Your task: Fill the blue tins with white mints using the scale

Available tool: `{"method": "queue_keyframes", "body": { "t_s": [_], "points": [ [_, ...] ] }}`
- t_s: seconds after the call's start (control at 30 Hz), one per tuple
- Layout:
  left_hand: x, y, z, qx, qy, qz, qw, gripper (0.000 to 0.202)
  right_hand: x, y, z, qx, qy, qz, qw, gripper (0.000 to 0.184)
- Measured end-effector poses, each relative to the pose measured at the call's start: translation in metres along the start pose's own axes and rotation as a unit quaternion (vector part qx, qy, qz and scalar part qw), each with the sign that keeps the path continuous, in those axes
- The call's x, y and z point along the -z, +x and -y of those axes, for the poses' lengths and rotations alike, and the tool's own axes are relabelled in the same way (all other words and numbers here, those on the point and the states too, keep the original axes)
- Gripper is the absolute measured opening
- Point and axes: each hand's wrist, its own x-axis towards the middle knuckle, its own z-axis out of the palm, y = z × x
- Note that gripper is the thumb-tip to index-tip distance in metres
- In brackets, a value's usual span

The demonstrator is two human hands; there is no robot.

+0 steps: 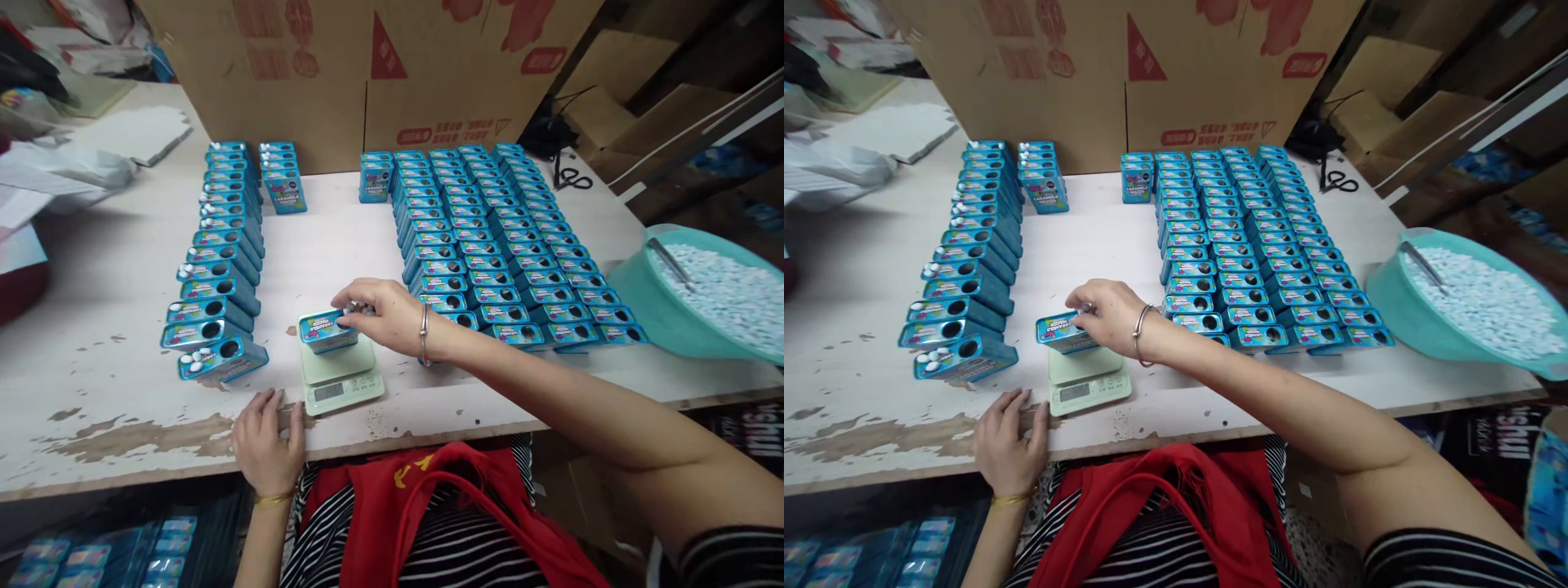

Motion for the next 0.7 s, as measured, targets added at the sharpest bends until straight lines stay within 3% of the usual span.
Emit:
{"method": "queue_keyframes", "body": {
  "t_s": [0.2,0.33,0.4,0.5,0.6,0.7],
  "points": [
    [-0.001,-0.001,0.0,0.01,-0.003,0.007,1.0,0.03,-0.002,-0.002,-0.002,0.024,0.019,-0.015,0.999,0.013],
    [0.0,-0.002,-0.001,0.006,0.002,0.008,1.0,0.03,0.001,-0.011,-0.004,-0.045,0.211,-0.033,0.976,0.01],
    [0.0,-0.002,-0.001,0.004,0.004,0.009,1.0,0.03,0.003,-0.021,-0.006,-0.105,0.343,-0.025,0.933,0.01],
    [-0.001,-0.003,-0.001,0.004,0.005,0.01,1.0,0.03,0.004,-0.042,-0.013,-0.206,0.499,-0.018,0.842,0.013],
    [-0.001,-0.003,-0.001,0.009,0.004,0.013,1.0,0.03,-0.005,-0.068,-0.022,-0.305,0.586,-0.016,0.75,0.014],
    [0.0,-0.002,-0.002,0.012,0.002,0.014,1.0,0.03,-0.023,-0.094,-0.034,-0.369,0.63,-0.018,0.683,0.019]
  ]
}}
